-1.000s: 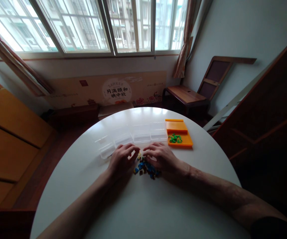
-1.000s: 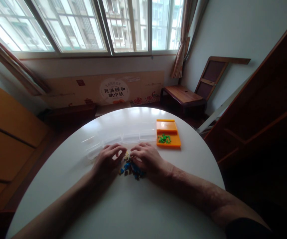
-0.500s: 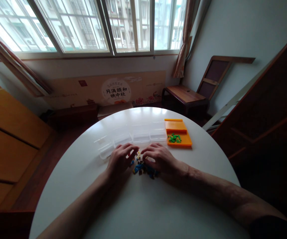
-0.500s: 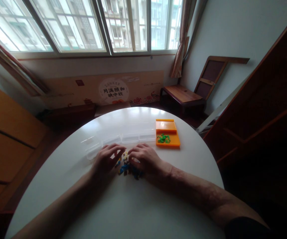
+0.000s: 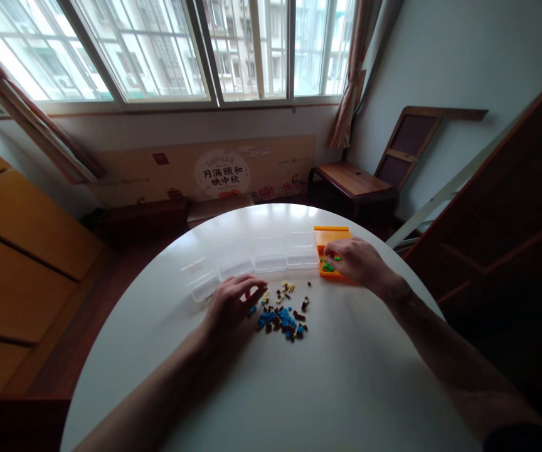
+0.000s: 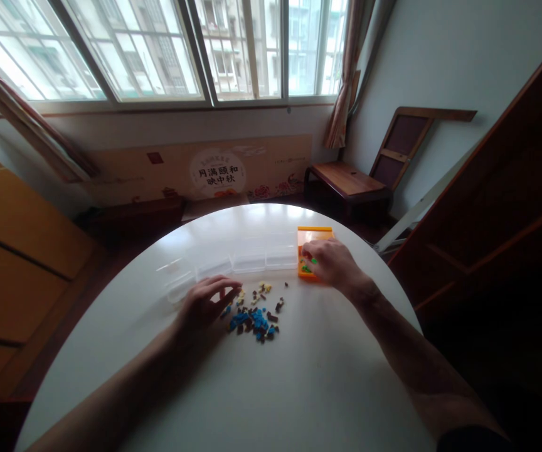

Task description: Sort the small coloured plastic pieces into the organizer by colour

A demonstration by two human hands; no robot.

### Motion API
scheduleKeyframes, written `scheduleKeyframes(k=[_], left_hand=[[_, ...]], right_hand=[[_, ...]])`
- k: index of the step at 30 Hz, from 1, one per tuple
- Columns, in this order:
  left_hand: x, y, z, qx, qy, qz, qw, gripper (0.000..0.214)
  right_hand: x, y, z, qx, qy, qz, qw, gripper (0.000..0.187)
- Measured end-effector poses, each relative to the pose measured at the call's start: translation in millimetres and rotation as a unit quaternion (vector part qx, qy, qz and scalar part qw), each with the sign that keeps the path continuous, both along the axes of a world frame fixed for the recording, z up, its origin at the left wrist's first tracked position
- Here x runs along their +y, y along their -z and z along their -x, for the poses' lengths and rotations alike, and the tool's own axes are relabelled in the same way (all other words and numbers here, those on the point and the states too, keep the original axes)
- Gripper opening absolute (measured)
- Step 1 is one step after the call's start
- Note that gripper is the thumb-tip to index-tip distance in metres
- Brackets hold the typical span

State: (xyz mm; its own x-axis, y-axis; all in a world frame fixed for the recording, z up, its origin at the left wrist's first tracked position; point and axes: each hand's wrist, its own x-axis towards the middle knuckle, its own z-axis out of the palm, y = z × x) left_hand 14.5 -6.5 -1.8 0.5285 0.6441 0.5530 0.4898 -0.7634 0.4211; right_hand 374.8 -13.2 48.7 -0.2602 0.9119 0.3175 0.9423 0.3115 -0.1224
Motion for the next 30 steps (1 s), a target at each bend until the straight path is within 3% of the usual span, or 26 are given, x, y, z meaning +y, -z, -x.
scheduleKeyframes(k=[3, 6, 8, 11, 14, 17, 21, 30], left_hand=[[-1, -2.8, 0, 0.012, -0.007, -0.004, 1.0, 0.018], [-3, -6.2, -2, 0.01, -0.008, 0.002, 1.0, 0.022], [-8, -8.5, -6, -0.01, -0.003, 0.017, 1.0, 0.022], [-18, -11.2, -14, -0.063, 0.016, 0.06, 0.996, 0.02], [-26, -11.2, -21, -0.109, 0.08, 0.135, 0.982, 0.021], [-28, -9.1, -22, -0.134, 0.146, 0.207, 0.958, 0.024], [-25, -7.4, -17, -0.16, 0.152, 0.255, 0.941, 0.022], [-26, -15.2, -16, -0.156, 0.138, 0.219, 0.953, 0.015]], right_hand=[[-1, 2.3, 5, -0.018, 0.002, 0.001, 1.0, 0.009], [-8, 2.5, 22, 0.024, -0.042, -0.032, 0.998, 0.014], [-16, 4.0, 39, 0.082, -0.108, -0.057, 0.989, 0.014], [-28, 12.5, 66, 0.139, -0.262, -0.055, 0.954, 0.013], [-35, 27.0, 86, 0.171, -0.324, -0.062, 0.928, 0.022], [-36, 38.8, 95, 0.177, -0.349, -0.077, 0.917, 0.02], [-34, 41.7, 95, 0.16, -0.361, -0.092, 0.914, 0.013], [-34, 35.9, 91, 0.188, -0.348, -0.106, 0.912, 0.017]])
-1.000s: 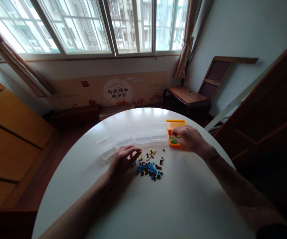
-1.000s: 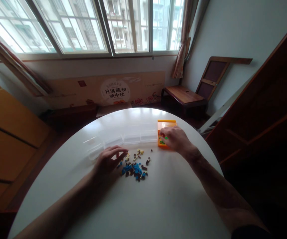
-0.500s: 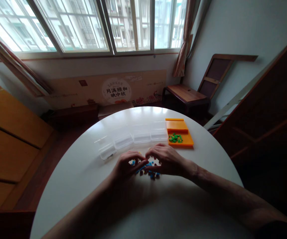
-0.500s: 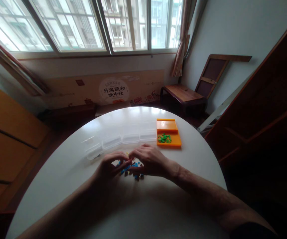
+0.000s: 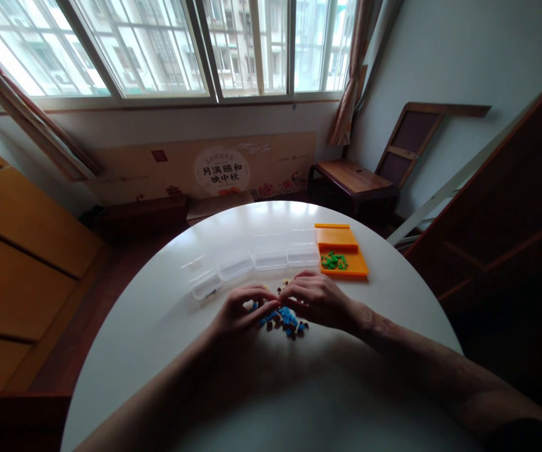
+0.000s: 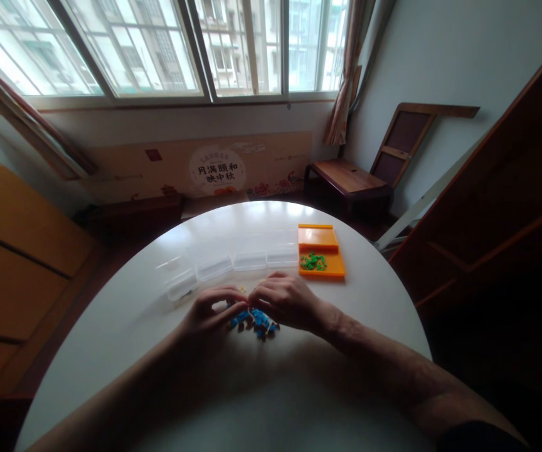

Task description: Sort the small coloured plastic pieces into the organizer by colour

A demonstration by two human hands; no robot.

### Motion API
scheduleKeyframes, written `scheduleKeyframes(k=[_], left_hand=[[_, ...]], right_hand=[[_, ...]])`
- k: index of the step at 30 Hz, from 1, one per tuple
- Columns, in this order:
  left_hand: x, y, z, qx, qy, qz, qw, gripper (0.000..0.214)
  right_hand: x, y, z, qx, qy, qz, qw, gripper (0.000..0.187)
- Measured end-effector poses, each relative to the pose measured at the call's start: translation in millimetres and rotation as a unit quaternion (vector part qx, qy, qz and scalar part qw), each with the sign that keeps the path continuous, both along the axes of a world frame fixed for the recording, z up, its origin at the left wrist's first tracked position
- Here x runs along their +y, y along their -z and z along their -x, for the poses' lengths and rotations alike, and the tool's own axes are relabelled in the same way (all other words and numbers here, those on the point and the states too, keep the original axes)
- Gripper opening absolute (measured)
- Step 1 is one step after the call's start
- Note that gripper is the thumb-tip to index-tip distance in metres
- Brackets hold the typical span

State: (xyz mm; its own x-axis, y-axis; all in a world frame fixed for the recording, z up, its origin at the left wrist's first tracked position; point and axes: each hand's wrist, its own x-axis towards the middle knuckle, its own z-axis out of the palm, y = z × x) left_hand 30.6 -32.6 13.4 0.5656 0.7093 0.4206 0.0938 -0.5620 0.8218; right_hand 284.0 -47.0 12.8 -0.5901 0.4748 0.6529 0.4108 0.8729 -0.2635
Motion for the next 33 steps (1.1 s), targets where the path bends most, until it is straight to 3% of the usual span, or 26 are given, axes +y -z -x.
scheduleKeyframes(k=[4, 7, 9, 14, 19, 23, 26, 30, 33], left_hand=[[4, 2.5, 7, 0.071, -0.04, -0.136, 0.987, 0.012], [10, 5.5, 16, 0.147, -0.068, -0.259, 0.952, 0.013], [13, 6.2, 21, 0.178, -0.076, -0.3, 0.934, 0.014], [15, 7.2, 24, 0.183, -0.102, -0.306, 0.929, 0.016], [15, 9.6, 23, 0.186, -0.104, -0.291, 0.933, 0.015], [16, 10.0, 26, 0.204, -0.1, -0.286, 0.931, 0.011], [18, 7.6, 33, 0.252, -0.078, -0.281, 0.923, 0.021], [19, 1.7, 43, 0.3, -0.041, -0.23, 0.925, 0.045], [19, -0.4, 45, 0.295, -0.015, -0.213, 0.931, 0.049]], right_hand=[[15, -7.2, -25, -0.002, 0.093, -0.003, 0.996, 0.015], [30, -9.9, -55, -0.02, 0.165, 0.009, 0.986, 0.014], [38, -9.5, -72, -0.035, 0.184, 0.02, 0.982, 0.011], [43, -8.9, -94, -0.06, 0.265, 0.065, 0.96, 0.006], [42, -11.6, -99, -0.121, 0.367, 0.1, 0.917, 0.011], [41, -13.3, -97, -0.124, 0.394, 0.105, 0.905, 0.011], [36, -15.4, -89, -0.092, 0.345, 0.085, 0.93, 0.013], [23, -18.0, -68, -0.087, 0.158, 0.078, 0.981, 0.014], [14, -16.7, -48, -0.098, 0.028, 0.092, 0.991, 0.02]])
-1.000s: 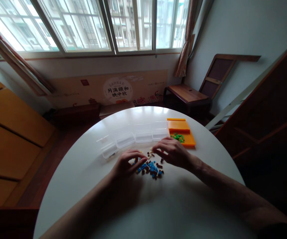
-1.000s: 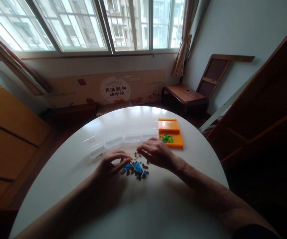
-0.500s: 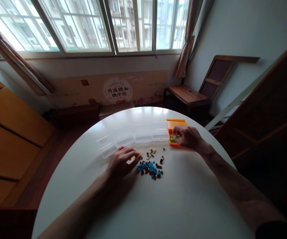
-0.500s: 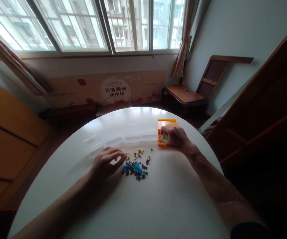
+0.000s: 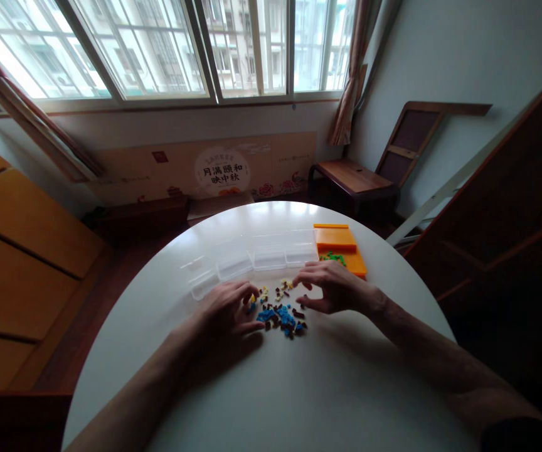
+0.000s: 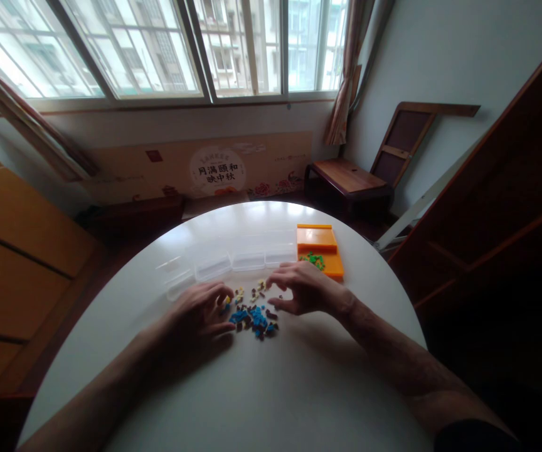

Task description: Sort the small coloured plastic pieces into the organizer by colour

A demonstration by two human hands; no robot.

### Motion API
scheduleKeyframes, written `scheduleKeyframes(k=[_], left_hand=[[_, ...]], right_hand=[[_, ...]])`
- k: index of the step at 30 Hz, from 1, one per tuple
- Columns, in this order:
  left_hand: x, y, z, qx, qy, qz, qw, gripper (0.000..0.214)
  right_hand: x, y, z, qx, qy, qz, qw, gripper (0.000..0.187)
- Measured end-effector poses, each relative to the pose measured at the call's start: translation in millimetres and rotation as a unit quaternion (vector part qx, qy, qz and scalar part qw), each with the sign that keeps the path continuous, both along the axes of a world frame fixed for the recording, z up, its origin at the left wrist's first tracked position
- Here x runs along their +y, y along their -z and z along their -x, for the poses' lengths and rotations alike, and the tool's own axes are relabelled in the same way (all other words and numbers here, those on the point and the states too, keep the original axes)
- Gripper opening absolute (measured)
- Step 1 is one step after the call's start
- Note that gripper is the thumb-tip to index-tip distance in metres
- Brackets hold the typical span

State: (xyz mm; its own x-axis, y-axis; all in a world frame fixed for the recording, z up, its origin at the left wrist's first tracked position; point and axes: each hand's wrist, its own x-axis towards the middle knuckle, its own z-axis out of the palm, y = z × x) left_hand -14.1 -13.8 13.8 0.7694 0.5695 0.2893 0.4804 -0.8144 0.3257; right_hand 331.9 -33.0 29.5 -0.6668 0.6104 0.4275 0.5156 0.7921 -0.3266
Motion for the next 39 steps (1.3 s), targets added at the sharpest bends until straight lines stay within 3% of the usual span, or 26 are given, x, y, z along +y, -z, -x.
scheduleKeyframes(k=[2, 5, 12, 24, 39], left_hand=[[0, 0.6, -3, -0.003, 0.016, -0.003, 1.0, 0.049], [-1, 3.0, -9, -0.01, 0.035, -0.016, 0.999, 0.04], [-2, 8.5, -13, -0.038, 0.05, -0.039, 0.997, 0.024], [-1, 5.1, -14, -0.058, 0.054, -0.064, 0.995, 0.01], [-3, 8.9, -17, -0.074, 0.065, -0.06, 0.993, 0.015]], right_hand=[[-4, 2.4, 11, -0.007, -0.058, 0.009, 0.998, 0.032], [-7, 6.6, 21, -0.018, -0.089, 0.011, 0.996, 0.037], [-9, 12.2, 26, -0.017, -0.071, 0.006, 0.997, 0.019], [-11, 23.3, 37, -0.015, -0.061, 0.007, 0.998, 0.014], [-10, 30.3, 45, 0.017, -0.071, 0.027, 0.997, 0.003]])
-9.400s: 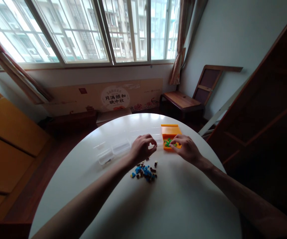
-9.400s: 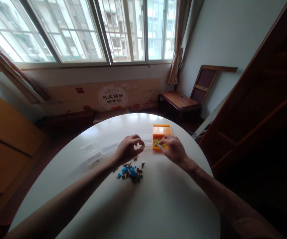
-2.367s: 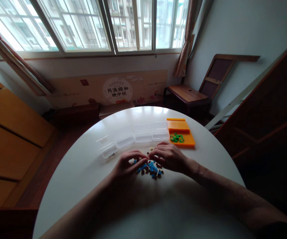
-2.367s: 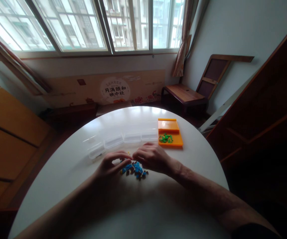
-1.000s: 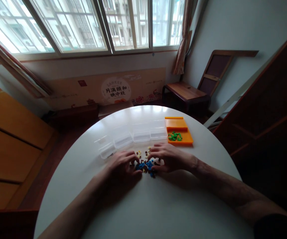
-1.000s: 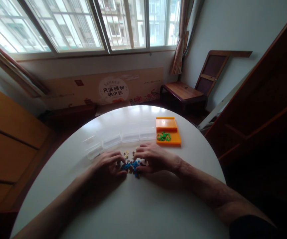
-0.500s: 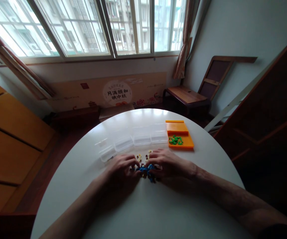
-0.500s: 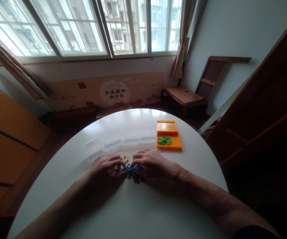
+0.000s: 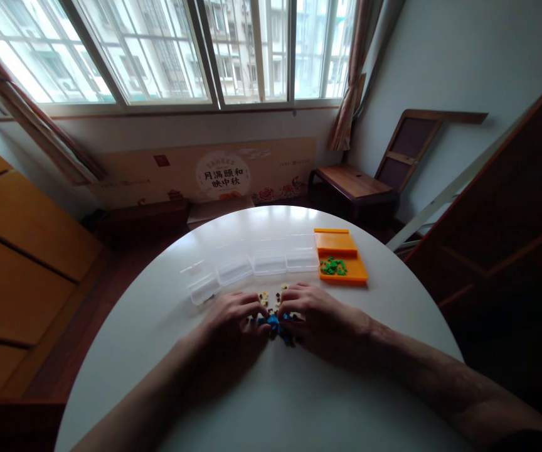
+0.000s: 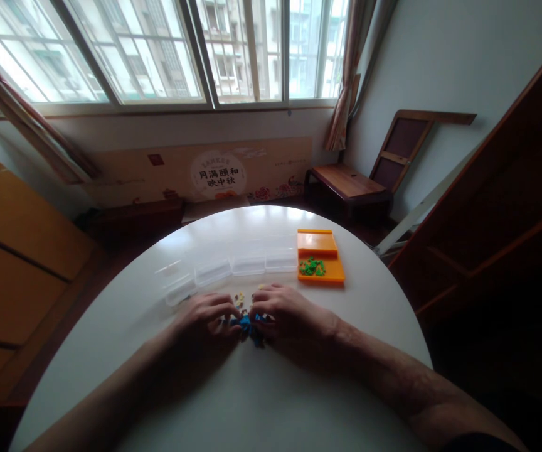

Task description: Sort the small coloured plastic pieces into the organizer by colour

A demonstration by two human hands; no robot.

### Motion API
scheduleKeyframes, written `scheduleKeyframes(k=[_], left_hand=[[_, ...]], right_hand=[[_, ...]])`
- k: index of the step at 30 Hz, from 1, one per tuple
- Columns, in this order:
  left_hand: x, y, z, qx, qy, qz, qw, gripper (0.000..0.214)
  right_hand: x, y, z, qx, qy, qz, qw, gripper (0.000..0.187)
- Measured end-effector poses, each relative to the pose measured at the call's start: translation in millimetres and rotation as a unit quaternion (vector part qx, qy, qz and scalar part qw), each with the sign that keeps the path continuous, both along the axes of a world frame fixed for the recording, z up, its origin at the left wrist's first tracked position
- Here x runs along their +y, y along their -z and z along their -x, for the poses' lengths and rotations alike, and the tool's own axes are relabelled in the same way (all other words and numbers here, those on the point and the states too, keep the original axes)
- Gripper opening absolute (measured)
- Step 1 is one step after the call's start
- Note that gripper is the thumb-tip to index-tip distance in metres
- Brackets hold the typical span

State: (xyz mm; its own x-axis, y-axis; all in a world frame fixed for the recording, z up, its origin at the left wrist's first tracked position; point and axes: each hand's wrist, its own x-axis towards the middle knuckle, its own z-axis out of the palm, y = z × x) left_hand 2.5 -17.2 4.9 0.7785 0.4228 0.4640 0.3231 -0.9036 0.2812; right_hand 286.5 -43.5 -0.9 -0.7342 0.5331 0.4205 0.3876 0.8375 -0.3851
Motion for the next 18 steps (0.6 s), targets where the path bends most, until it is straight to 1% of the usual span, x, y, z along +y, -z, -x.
scheduleKeyframes(k=[2, 4, 7, 9, 11, 13, 16, 18], left_hand=[[0, -0.6, -1, -0.001, 0.001, 0.005, 1.0, 0.016], [-1, -2.2, -2, 0.006, 0.004, 0.016, 1.0, 0.017], [-2, -5.4, -4, 0.011, 0.0, 0.03, 0.999, 0.016], [-3, -6.8, -4, 0.007, -0.001, 0.04, 0.999, 0.016], [-3, -7.1, -4, 0.003, 0.0, 0.055, 0.999, 0.016], [-3, -6.7, -3, -0.001, 0.001, 0.071, 0.997, 0.017], [-3, -6.3, -3, -0.006, -0.006, 0.087, 0.996, 0.018], [-3, -6.4, -3, -0.007, -0.009, 0.089, 0.996, 0.019]], right_hand=[[1, 0.6, 1, 0.027, 0.011, -0.006, 1.0, 0.003], [4, 0.6, -1, 0.07, 0.048, -0.016, 0.996, 0.005], [11, 0.6, -7, 0.148, 0.142, -0.022, 0.978, 0.01], [17, 1.4, -14, 0.179, 0.204, -0.018, 0.962, 0.011], [24, 3.3, -21, 0.189, 0.251, -0.015, 0.949, 0.01], [30, 5.8, -27, 0.191, 0.282, -0.014, 0.94, 0.01], [35, 9.5, -30, 0.196, 0.31, -0.012, 0.93, 0.012], [36, 10.7, -30, 0.188, 0.323, -0.007, 0.928, 0.016]])
